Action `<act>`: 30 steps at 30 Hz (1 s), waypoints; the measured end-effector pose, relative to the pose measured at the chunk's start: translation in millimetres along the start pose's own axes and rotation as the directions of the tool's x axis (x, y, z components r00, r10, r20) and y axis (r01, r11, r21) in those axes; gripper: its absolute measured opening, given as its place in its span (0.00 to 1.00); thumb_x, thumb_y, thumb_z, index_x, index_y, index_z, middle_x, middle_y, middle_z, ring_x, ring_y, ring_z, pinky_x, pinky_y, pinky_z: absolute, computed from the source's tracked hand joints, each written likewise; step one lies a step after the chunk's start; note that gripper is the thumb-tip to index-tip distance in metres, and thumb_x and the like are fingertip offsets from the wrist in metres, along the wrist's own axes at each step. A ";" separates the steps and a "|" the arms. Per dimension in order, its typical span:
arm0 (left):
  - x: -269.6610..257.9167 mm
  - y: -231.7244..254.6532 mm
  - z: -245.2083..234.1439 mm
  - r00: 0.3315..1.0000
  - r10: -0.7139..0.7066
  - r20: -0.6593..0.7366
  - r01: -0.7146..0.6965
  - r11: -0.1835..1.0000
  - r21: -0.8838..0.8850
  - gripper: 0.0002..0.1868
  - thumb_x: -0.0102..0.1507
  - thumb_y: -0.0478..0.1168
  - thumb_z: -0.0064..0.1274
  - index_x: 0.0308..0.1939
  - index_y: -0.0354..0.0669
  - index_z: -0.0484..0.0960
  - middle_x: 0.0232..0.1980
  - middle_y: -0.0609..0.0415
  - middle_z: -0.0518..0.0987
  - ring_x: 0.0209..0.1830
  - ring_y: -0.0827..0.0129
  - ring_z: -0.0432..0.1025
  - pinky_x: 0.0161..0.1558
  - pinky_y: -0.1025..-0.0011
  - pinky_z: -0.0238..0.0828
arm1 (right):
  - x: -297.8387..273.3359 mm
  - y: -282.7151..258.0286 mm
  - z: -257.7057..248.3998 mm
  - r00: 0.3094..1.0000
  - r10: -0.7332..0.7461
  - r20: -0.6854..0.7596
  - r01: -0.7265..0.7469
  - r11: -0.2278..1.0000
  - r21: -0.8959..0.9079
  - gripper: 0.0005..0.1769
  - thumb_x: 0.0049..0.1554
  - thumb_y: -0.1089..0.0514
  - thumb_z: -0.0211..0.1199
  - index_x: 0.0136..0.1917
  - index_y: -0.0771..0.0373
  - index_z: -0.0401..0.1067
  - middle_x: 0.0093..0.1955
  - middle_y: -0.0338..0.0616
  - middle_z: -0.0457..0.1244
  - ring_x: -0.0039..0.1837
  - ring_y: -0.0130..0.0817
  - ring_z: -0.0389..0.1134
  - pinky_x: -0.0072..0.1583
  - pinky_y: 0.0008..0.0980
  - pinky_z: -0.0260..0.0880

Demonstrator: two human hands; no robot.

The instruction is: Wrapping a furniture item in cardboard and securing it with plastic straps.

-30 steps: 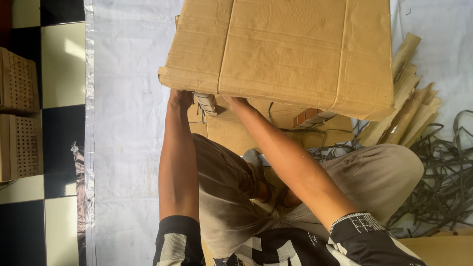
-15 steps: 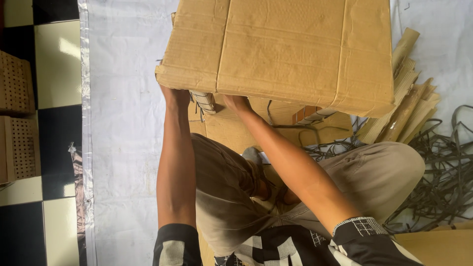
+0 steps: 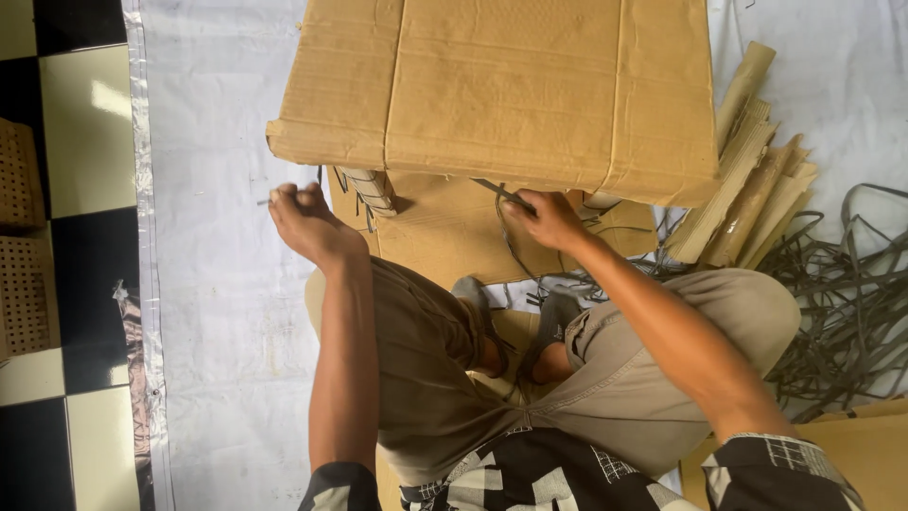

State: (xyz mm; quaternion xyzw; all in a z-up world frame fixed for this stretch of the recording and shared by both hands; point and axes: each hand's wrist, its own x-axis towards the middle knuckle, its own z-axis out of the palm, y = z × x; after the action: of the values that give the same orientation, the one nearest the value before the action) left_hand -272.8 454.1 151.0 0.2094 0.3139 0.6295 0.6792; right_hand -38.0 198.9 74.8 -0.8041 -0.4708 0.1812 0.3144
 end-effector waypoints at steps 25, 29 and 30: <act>-231.2 -176.5 -35.8 0.303 -0.806 0.508 0.165 0.570 0.805 0.14 0.74 0.44 0.48 0.43 0.36 0.81 0.30 0.62 0.67 0.29 0.77 0.59 0.32 0.75 0.55 | -50.3 6.1 -95.8 0.966 0.171 0.196 -0.135 0.974 -0.184 0.24 0.66 0.37 0.55 0.50 0.62 0.72 0.42 0.51 0.68 0.47 0.51 0.71 0.48 0.47 0.69; -240.7 -170.2 -5.0 0.311 -0.792 0.525 0.057 0.567 0.822 0.19 0.64 0.43 0.59 0.54 0.38 0.74 0.39 0.54 0.77 0.38 0.71 0.69 0.40 0.68 0.66 | -52.2 5.6 -82.0 0.980 0.165 0.112 -0.188 0.954 0.234 0.21 0.64 0.42 0.59 0.49 0.62 0.75 0.41 0.48 0.70 0.45 0.40 0.72 0.48 0.36 0.70; -242.0 -172.9 -1.3 0.278 -0.714 0.642 -0.036 0.661 0.750 0.24 0.63 0.43 0.61 0.56 0.33 0.72 0.47 0.52 0.81 0.47 0.69 0.75 0.49 0.66 0.71 | -53.9 4.8 -77.7 0.996 0.070 0.059 -0.087 0.920 0.381 0.20 0.64 0.43 0.59 0.48 0.63 0.77 0.43 0.46 0.72 0.47 0.35 0.72 0.50 0.33 0.70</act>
State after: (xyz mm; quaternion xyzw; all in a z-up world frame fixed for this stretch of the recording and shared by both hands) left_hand -151.0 194.6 71.9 0.6565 0.1140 0.0745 0.7419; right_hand -15.7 124.1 128.5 -0.7413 -0.4004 0.2998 0.4475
